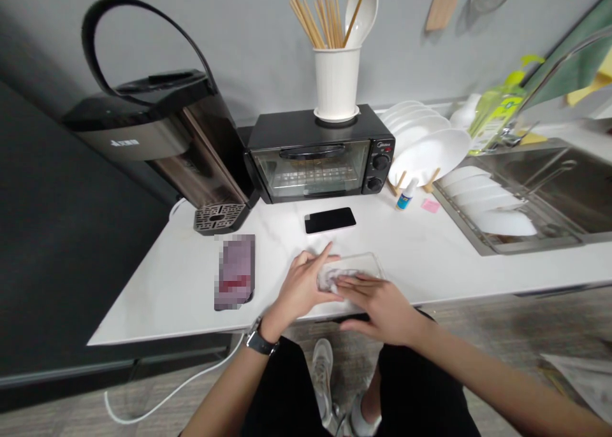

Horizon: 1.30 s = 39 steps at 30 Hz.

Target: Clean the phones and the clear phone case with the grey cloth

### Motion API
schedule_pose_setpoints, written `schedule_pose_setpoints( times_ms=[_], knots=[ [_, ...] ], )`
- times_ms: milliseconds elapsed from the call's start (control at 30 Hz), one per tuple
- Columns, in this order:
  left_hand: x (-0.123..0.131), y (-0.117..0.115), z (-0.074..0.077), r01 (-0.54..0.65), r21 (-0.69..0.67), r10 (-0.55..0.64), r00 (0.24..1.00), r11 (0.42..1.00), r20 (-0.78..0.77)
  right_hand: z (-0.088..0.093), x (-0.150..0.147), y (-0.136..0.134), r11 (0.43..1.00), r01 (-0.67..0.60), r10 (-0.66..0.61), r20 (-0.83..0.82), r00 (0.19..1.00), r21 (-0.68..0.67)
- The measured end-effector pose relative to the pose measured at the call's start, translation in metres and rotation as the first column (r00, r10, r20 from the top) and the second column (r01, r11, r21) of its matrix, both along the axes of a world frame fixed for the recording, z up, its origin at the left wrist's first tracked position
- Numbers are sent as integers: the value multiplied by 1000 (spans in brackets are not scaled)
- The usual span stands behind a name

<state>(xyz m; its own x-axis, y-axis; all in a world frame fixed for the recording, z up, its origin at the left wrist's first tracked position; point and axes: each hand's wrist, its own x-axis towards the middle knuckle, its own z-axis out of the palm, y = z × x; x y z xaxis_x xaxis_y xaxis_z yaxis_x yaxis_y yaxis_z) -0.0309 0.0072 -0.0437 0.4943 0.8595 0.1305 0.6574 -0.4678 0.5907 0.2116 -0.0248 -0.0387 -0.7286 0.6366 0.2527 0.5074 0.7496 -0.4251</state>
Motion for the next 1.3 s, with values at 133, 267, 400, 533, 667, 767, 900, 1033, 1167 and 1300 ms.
schedule_pose_setpoints(
  times_ms=[133, 267, 400, 533, 667, 767, 900, 1033, 1167, 1300],
  knots=[
    [2, 1, 2, 4, -11, -5, 1000, 1000, -21, 2, 19, 7, 992, 96, -101, 63, 993, 78],
    [1, 1, 3, 18, -1, -18, 1000, 1000, 7, -1, -3, 5, 998, 30, -29, -13, 1000, 54],
    [2, 1, 3, 7, -16, -7, 1000, 1000, -17, 2, 19, 4, 1000, -20, 19, 45, 999, 14],
    [3, 1, 3, 3, -29, -3, 1000, 1000, -15, 3, 14, 8, 992, 86, -92, 63, 994, 94],
    [2, -1, 3, 15, -10, -15, 1000, 1000, -16, 3, -8, 1, 1000, 3, -3, -16, 1000, 30],
    [3, -1, 4, 3, -27, -4, 999, 1000, -40, 6, 15, 2, 1000, 8, -8, 67, 998, 7],
    [5, -1, 6, 8, -29, -8, 1000, 1000, -26, 6, 15, 4, 981, 167, -176, 86, 981, 96],
    [3, -3, 7, 28, -3, -28, 999, 1000, -21, 6, -7, -6, 998, 56, -57, 9, 998, 22],
    [3, -2, 7, 27, -9, -28, 999, 1000, -33, 7, 19, -4, 996, 86, -88, 88, 992, 24],
    [3, -1, 6, 39, 2, -39, 999, 999, -26, 2, 4, 0, 989, 127, -131, 43, 990, 81]
  ],
)
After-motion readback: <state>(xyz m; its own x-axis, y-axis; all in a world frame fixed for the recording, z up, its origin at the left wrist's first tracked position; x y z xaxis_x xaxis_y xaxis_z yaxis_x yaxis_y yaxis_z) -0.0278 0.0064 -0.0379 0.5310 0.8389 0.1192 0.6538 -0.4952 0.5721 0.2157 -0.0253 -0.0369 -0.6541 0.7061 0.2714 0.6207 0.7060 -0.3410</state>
